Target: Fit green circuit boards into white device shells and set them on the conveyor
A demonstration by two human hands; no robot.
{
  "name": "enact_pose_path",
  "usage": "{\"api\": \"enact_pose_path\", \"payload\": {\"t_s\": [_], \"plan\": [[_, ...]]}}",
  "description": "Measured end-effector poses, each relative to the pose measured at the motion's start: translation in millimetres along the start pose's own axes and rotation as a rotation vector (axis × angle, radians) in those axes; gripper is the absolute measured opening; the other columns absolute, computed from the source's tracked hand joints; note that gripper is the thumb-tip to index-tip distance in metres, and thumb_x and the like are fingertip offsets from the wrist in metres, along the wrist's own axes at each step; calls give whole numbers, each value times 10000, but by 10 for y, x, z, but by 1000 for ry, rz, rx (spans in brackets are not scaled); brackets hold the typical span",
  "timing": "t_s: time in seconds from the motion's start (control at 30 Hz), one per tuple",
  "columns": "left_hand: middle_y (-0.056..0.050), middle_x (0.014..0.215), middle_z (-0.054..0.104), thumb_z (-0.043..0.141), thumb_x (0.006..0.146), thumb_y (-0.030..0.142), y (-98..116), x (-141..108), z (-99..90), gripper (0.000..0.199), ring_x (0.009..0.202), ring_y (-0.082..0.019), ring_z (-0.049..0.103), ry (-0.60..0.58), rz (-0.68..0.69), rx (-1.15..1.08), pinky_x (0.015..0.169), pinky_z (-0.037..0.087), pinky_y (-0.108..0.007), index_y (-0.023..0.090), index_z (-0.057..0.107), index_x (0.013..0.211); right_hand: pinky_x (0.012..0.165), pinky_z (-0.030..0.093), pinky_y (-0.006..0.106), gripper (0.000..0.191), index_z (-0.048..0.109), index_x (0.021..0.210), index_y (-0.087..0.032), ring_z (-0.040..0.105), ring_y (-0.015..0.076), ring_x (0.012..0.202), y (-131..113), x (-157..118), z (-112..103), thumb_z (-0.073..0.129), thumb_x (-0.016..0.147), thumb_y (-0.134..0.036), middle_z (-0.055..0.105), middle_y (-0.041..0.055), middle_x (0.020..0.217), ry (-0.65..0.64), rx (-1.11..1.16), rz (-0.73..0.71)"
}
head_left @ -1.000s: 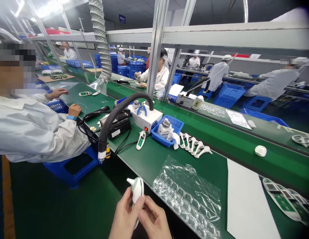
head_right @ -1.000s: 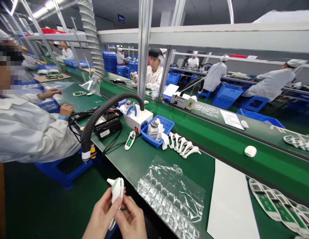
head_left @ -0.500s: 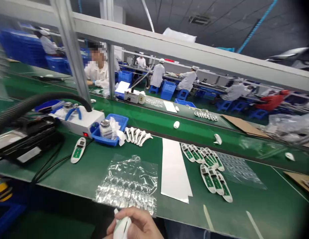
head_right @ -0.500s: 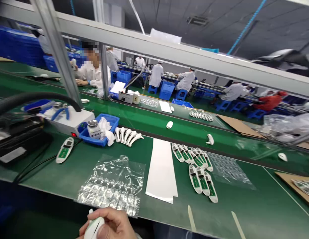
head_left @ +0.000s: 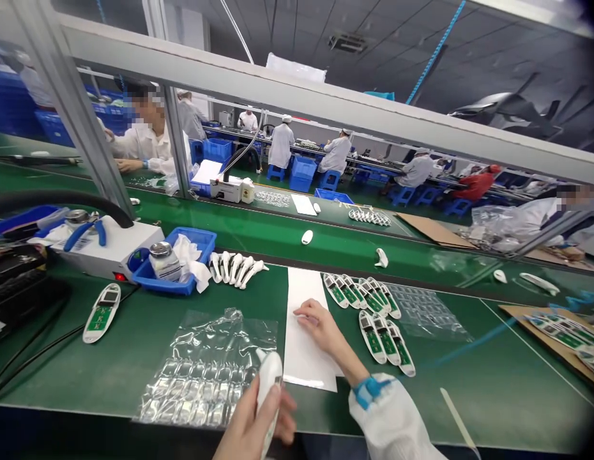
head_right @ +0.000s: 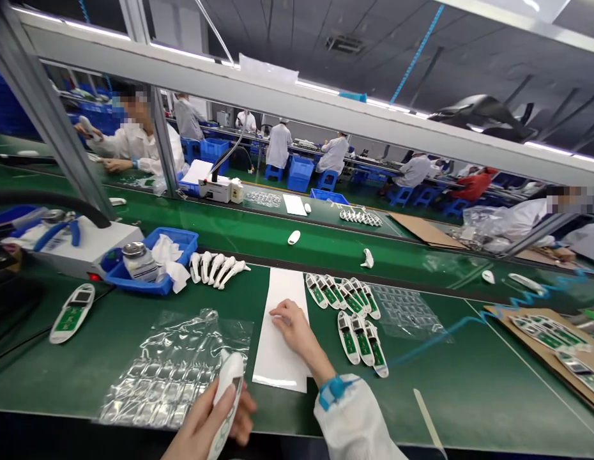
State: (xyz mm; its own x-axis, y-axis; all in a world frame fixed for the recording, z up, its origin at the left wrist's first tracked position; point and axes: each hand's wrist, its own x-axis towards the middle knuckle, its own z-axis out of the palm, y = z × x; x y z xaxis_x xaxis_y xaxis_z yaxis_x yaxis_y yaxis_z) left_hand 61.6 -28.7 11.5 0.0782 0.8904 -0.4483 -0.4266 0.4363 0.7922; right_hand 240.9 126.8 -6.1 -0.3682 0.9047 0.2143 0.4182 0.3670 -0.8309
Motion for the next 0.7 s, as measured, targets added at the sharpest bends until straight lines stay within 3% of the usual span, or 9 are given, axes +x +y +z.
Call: {"api": "enact_pose_path", "payload": {"t_s": [0.07,0.17,0.43,0.53,0.6,0.7], "plan": [[-139,948,705,685,685,630,20,191,140,597,888,-285,662,-25,40,-31,854,533,-387,132,661,1014,737,427,312,120,725,839,-189,540,185,792,226,133,-24,612,805,-211,556,35,824,-11,-11,21],[-152,1121,674,696,691,603,20,403,247,595,1093,-307,597,9,46,-11,1003,435,-386,131,652,1050,709,424,281,92,699,785,-179,532,164,764,368,182,20,607,785,-180,540,20,803,-28,-24,39],[-162,1211,635,648,738,599,-42,501,223,674,1136,-316,574,40,-1,54,1015,397,-380,128,572,1215,809,343,335,72,567,736,-184,480,175,806,312,99,101,544,790,-142,545,5,798,38,-34,66],[-138,1252,614,660,722,605,-26,476,267,665,1181,-312,539,76,25,87,1021,385,-365,171,587,1220,730,359,312,94,511,771,-190,463,160,730,310,113,52,483,854,-224,513,-3,760,108,31,87],[-126,1184,650,653,719,617,36,431,294,631,1129,-299,572,63,58,89,976,419,-348,186,617,1179,653,365,289,147,479,759,-196,445,149,665,252,132,-14,482,862,-302,480,-14,713,151,87,106],[-98,861,713,573,755,664,200,325,283,566,855,-244,654,7,64,56,823,486,-313,162,665,1000,609,378,274,209,471,742,-201,444,138,618,-38,84,-73,513,852,-373,457,-26,664,184,166,116]]}}
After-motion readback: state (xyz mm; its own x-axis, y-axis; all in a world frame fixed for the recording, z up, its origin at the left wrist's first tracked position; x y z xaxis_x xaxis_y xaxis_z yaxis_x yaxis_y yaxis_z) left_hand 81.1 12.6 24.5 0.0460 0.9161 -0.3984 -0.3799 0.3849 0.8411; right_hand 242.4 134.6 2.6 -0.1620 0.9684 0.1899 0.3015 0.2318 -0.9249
